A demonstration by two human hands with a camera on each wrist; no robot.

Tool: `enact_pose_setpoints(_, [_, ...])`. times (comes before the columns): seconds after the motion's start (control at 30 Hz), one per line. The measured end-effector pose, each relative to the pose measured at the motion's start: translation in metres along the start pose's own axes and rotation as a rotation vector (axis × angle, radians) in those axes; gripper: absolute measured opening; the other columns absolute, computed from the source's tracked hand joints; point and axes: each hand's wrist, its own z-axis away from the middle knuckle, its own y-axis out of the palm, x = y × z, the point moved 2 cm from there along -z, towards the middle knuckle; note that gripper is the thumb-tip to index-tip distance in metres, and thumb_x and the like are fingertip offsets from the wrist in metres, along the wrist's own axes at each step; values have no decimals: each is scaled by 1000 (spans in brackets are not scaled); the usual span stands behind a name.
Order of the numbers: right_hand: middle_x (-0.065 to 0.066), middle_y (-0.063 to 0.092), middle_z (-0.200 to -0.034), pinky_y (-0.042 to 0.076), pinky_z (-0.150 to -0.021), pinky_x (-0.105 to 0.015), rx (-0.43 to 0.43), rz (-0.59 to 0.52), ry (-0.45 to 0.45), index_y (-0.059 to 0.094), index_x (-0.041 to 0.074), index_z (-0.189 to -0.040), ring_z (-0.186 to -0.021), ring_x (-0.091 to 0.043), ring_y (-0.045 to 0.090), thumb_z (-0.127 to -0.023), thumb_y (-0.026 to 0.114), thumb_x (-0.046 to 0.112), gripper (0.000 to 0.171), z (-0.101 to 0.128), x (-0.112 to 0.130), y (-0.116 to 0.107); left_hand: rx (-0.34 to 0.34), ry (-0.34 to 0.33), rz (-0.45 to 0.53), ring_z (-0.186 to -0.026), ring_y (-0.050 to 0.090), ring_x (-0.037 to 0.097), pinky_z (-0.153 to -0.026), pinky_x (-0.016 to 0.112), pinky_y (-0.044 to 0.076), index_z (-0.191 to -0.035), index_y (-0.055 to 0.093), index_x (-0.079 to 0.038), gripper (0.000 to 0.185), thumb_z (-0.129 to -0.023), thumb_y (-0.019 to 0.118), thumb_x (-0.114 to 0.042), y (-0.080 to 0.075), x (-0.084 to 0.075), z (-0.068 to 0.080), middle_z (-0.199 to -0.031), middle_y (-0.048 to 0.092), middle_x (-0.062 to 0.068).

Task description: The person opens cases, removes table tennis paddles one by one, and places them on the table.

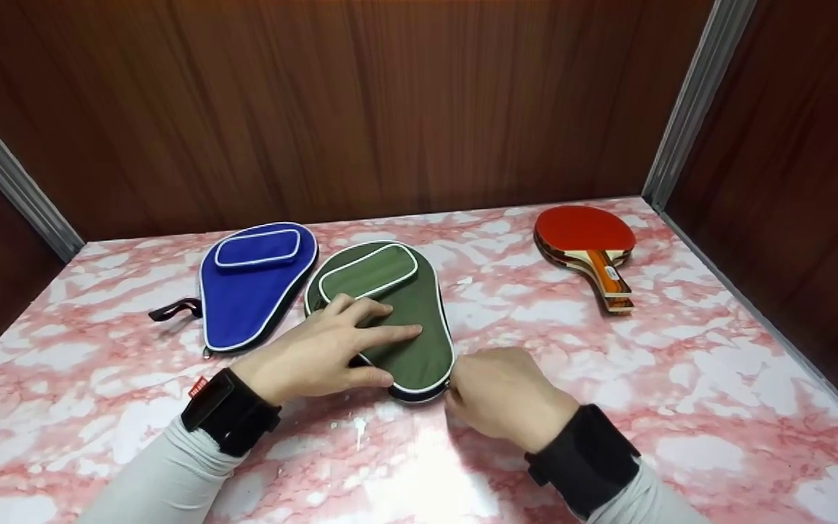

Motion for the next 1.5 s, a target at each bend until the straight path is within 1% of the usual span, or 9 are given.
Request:
enact_pose_setpoints(0.27, [17,42,-58,38,-54,-33,-18,5,8,57,30,-61,-54,-3,39,-100,75,22,43,1,4,3,0,-2,12,-146,45,33,-109,75,43,-163,50,-53,67,-101,73,-61,0,1,0,-168,47,5])
enact_pose_setpoints(0.47, [16,39,-58,35,-54,-31,-3,-3,-13,54,28,-62,-53,-3,37,-99,76,20,44,2,8,4,5,-3,12,-146,45,33,-109,75,44,-163,49,-53,66,-102,72,-61,0,0,-1,-168,47,5])
enact_pose_setpoints(0.53, [15,40,-59,35,-53,-32,-8,-7,-25,54,27,-64,-53,-3,38,-99,77,20,43,2,11,6,-5,5,9,-145,46,33,-107,74,46,-163,50,-52,62,-104,71,-57,-1,0,0,-167,48,6])
enact_pose_setpoints(0.7, [15,47,-62,41,-52,-37,-69,-3,-59,58,27,-71,-55,-4,45,-98,79,20,35,3,20,12,-57,49,-20,-139,51,35,-99,69,52,-162,54,-49,55,-110,68,-40,-2,0,1,-164,52,8])
enact_pose_setpoints(0.8, [14,49,-62,43,-52,-40,-105,18,-68,57,26,-71,-55,-5,50,-98,79,21,35,2,25,14,-78,65,-27,-138,52,35,-97,69,53,-162,55,-47,55,-110,69,-36,-2,0,1,-163,53,9])
enact_pose_setpoints(0.9, [13,49,-60,44,-51,-42,-136,38,-67,56,26,-68,-53,-8,53,-97,79,22,37,1,30,17,-84,64,-25,-137,52,35,-97,68,53,-161,56,-47,55,-110,70,-35,-2,1,2,-162,53,9])
enact_pose_setpoints(1.1, [13,43,-54,44,-48,-43,-196,76,-53,50,26,-58,-47,-14,50,-96,78,24,47,-5,47,22,-88,64,-29,-136,53,35,-95,67,54,-161,57,-47,55,-109,70,-34,-2,1,2,-161,54,9])
enact_pose_setpoints(1.33, [9,45,-52,44,-47,-44,-266,108,-65,49,23,-58,-47,-20,53,-94,78,21,46,-12,56,26,-91,63,-30,-136,52,35,-96,69,54,-160,57,-47,54,-110,70,-35,-2,1,2,-161,54,9])
enact_pose_setpoints(1.5, [9,47,-52,43,-46,-44,-278,102,-71,51,23,-59,-46,-19,53,-93,79,21,44,-16,59,28,-98,67,-29,-135,53,36,-94,69,55,-160,58,-47,54,-109,71,-34,-2,2,3,-160,55,9])
